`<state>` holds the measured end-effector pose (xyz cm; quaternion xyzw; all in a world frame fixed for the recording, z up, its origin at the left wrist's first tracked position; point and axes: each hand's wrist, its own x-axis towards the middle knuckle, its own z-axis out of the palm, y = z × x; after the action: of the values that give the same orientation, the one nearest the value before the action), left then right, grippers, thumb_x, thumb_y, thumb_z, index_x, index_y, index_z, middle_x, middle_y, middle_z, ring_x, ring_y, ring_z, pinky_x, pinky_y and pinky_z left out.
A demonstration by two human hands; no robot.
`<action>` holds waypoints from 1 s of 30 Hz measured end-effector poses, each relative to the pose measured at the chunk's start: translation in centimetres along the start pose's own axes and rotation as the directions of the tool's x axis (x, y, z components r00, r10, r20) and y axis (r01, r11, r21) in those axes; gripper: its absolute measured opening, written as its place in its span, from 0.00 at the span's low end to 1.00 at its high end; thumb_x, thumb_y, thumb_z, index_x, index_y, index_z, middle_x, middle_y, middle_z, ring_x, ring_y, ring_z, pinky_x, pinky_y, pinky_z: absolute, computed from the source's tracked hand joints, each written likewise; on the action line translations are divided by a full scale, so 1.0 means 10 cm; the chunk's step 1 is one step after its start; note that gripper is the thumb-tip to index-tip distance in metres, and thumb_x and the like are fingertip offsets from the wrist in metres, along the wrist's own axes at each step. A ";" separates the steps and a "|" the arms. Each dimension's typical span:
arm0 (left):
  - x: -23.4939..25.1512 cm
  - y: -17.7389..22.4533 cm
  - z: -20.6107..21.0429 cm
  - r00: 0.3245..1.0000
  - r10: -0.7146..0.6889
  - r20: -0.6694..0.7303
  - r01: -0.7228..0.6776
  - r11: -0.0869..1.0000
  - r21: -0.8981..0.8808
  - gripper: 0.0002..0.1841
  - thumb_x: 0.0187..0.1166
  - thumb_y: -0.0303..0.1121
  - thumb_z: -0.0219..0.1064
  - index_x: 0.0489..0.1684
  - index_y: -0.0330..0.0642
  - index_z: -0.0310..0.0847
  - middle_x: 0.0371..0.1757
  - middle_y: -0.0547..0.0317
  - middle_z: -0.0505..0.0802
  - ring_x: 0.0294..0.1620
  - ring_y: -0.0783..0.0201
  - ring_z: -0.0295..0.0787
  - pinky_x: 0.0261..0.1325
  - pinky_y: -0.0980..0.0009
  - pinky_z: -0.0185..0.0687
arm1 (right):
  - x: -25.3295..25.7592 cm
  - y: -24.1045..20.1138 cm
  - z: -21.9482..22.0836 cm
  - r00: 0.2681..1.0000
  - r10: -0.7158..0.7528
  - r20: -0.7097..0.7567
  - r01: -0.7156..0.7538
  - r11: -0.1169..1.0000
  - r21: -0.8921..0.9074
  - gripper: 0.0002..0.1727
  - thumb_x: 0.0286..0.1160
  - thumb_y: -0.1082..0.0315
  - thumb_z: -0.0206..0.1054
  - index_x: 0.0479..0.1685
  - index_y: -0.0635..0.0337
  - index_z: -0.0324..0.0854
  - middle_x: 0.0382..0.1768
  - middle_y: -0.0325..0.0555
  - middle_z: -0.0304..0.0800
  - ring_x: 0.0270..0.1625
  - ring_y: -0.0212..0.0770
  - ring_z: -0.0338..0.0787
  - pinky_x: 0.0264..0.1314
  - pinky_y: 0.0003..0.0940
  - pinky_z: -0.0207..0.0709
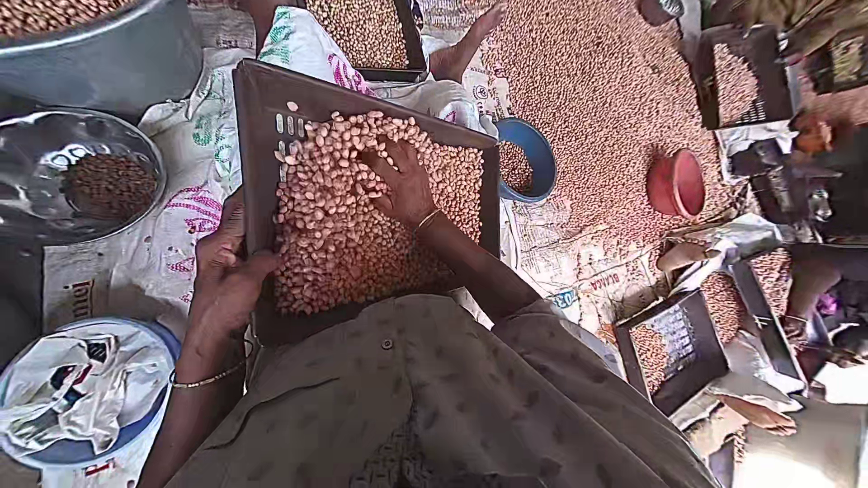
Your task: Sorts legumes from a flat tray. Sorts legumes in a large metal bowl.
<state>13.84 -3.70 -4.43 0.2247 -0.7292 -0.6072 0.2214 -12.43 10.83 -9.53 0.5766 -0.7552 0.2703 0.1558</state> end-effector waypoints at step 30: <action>0.07 0.15 0.10 1.000 -0.014 0.001 0.014 1.000 -0.017 0.41 0.65 0.18 0.59 0.88 0.52 0.66 0.78 0.64 0.81 0.53 0.80 0.84 0.46 0.80 0.82 | 0.02 -0.48 0.05 0.991 -0.135 0.007 0.132 0.980 0.146 0.22 0.66 0.60 0.69 0.61 0.54 0.91 0.74 0.63 0.81 0.80 0.71 0.74 0.80 0.74 0.58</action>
<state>12.56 -3.12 -3.13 0.2275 -0.7225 -0.6151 0.2189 -7.83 9.45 -8.77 0.6380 -0.6944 0.3086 0.1250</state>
